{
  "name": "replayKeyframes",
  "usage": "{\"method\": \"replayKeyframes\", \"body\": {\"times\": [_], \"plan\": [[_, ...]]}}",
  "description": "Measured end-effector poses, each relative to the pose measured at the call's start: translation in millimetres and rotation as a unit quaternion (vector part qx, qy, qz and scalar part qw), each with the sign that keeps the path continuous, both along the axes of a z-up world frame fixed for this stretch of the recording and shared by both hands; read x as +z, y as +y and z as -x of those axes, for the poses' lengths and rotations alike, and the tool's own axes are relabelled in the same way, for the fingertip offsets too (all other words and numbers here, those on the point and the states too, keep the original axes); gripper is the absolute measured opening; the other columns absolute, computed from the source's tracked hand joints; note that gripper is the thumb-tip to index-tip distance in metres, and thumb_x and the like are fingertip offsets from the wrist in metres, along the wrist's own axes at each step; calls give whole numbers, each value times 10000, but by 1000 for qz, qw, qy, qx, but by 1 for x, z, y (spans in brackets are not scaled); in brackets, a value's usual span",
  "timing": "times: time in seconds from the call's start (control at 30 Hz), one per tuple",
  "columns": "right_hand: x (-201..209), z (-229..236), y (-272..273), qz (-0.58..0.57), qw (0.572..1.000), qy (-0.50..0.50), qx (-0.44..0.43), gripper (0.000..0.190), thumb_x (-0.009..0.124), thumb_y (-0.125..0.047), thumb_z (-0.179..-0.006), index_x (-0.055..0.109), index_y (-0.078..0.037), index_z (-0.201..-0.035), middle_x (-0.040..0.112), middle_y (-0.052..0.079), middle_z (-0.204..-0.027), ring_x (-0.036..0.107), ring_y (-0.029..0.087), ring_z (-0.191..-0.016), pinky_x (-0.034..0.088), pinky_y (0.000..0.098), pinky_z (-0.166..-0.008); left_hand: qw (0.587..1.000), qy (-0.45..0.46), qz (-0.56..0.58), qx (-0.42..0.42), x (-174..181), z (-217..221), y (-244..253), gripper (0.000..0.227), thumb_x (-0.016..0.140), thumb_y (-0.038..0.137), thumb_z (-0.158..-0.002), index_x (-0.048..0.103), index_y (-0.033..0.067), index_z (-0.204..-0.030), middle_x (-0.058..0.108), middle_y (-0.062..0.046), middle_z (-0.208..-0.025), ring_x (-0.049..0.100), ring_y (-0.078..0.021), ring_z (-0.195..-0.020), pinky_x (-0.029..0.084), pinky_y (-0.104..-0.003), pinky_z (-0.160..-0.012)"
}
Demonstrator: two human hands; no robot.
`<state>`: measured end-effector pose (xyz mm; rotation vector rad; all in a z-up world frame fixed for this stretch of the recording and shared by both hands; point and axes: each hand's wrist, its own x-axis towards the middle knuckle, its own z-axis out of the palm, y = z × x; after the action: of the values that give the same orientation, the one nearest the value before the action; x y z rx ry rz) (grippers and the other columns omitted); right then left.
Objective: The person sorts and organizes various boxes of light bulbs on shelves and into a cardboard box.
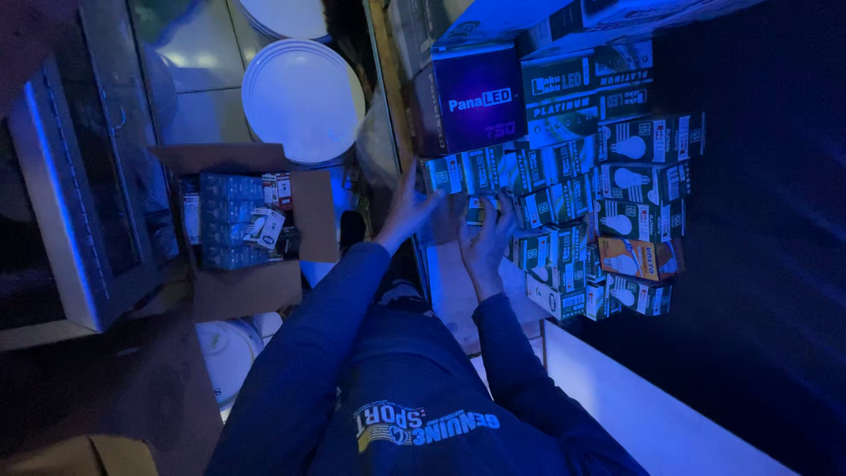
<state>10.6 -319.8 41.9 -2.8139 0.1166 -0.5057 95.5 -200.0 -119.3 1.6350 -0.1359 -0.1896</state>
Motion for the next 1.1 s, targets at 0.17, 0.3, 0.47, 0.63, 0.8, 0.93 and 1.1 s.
{"method": "replayKeyframes", "body": {"times": [0.17,0.3,0.47,0.63,0.8,0.93,1.1], "plan": [[12,2,-5,21,999,43,5,722,838,-265,-812,505,-16,-1403,390,269,-1502,382,491,-1367,321,582,-1121,997,-83,6,0,10,4,8,1077,852,329,-838,183,-4,-1614,380,-316,-1578,381,-445,-1477,341,-498,-1197],[9,4,-13,-5,998,45,-45,778,862,-268,-804,487,-16,-1437,442,250,-1409,434,465,-1317,362,548,-1097,999,-45,3,-14,21,6,11,1068,858,328,-822,210,25,-1615,422,-274,-1560,414,-411,-1474,370,-477,-1203],[-12,4,-27,-95,991,7,-89,759,862,-215,-826,445,7,-1421,430,266,-1348,460,455,-1275,403,510,-1094,999,-51,-9,-6,18,9,12,1097,853,299,-818,161,0,-1615,369,-301,-1586,371,-433,-1491,347,-483,-1207],[-24,8,-28,-70,993,-41,-90,712,863,-135,-879,436,25,-1426,407,233,-1337,451,434,-1269,414,512,-1070,999,-28,-16,-17,17,11,17,1094,855,311,-819,163,-14,-1601,356,-309,-1585,360,-433,-1496,328,-475,-1219],[-31,19,-25,-230,967,-29,-102,638,756,-93,-929,433,-2,-1472,313,216,-1467,530,324,-1182,547,361,-934,999,-17,-26,-22,18,15,19,1094,848,326,-829,163,-16,-1610,353,-315,-1578,354,-441,-1489,324,-477,-1213],[-17,28,-14,-136,986,-89,-42,602,719,-45,-969,413,-10,-1485,277,221,-1522,494,357,-1288,542,386,-967,998,38,-33,-43,23,19,27,1084,832,352,-809,191,-1,-1609,419,-289,-1515,444,-413,-1422,380,-454,-1181],[-3,35,0,-63,995,-69,36,395,699,-52,-949,543,-36,-1311,504,187,-1294,571,378,-1151,501,447,-954,999,-13,-49,-16,7,35,58,991,826,360,-860,264,-23,-1580,424,-296,-1540,446,-413,-1439,376,-453,-1184]]}}
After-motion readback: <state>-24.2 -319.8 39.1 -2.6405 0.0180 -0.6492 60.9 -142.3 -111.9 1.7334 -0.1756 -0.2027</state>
